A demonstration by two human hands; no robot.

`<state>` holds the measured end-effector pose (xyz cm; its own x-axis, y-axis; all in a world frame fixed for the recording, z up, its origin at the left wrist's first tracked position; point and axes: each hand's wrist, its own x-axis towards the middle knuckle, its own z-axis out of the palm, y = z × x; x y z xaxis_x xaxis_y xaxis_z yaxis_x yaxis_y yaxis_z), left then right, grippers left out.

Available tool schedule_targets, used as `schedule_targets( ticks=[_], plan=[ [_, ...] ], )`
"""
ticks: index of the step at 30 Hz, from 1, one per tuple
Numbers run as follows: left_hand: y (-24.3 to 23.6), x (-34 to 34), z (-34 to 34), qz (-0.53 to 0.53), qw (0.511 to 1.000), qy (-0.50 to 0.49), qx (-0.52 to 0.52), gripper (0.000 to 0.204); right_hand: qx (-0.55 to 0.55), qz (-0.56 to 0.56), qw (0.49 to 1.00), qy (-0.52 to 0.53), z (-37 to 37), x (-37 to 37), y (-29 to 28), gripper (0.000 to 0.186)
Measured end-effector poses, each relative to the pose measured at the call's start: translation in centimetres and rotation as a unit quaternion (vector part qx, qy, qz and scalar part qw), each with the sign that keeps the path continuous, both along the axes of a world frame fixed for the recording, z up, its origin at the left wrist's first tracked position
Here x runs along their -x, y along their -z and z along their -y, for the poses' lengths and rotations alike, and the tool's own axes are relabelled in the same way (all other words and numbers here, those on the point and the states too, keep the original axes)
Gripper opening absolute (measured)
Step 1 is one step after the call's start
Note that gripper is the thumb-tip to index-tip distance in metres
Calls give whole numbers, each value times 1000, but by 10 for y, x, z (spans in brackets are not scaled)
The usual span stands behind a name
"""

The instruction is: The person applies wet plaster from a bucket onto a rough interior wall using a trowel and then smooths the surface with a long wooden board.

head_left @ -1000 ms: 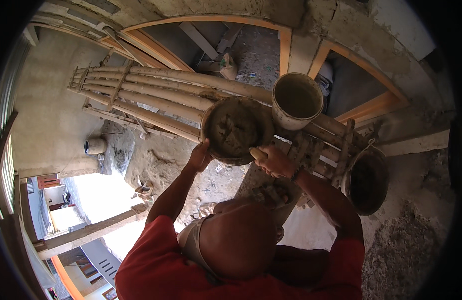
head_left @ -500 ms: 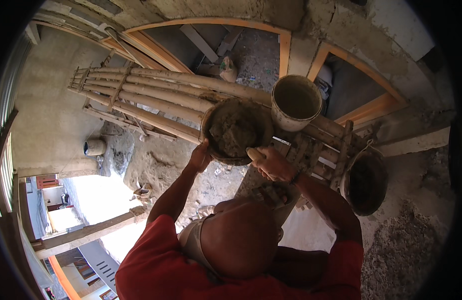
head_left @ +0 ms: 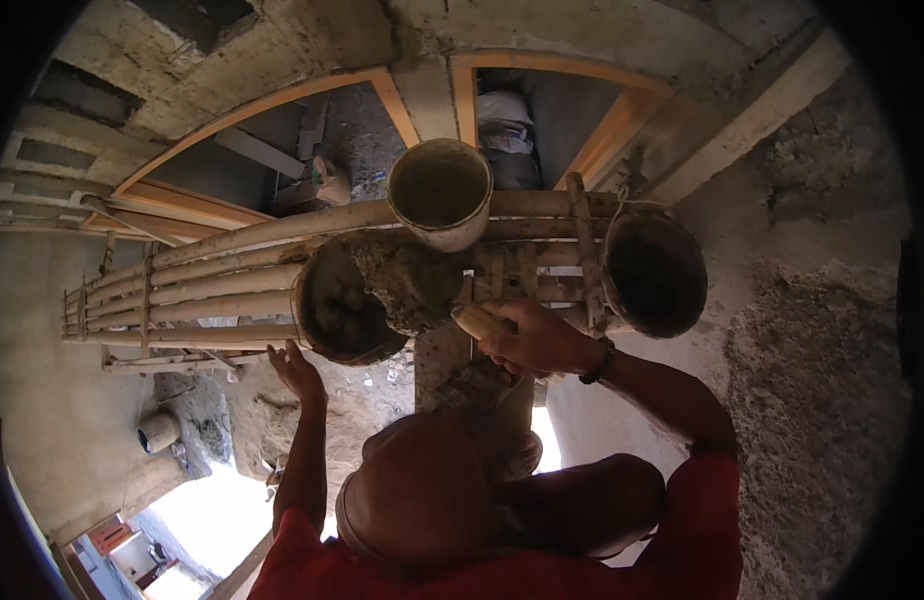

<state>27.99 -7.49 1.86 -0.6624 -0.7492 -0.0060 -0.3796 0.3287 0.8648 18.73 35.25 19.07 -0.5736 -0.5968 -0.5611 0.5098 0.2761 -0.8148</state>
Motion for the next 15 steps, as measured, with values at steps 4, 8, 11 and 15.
schedule_targets(
  ticks=[4, 8, 11, 15],
  plan=[
    [-69, 36, -55, -39, 994, 95, -28, 67, 38, 24, 990, 137, -75, -34, -22, 56],
    [-98, 89, -104, 51, 952, 209, -218, 70, -44, -23, 960, 277, -149, -82, -22, 50],
    [-99, 123, -124, 87, 935, 235, -249, 70, -223, -120, 920, 299, -180, -99, -19, 53],
    [-98, 141, -150, 72, 923, 300, -229, 64, -478, -366, 765, 231, -195, -117, 31, 57]
  ],
)
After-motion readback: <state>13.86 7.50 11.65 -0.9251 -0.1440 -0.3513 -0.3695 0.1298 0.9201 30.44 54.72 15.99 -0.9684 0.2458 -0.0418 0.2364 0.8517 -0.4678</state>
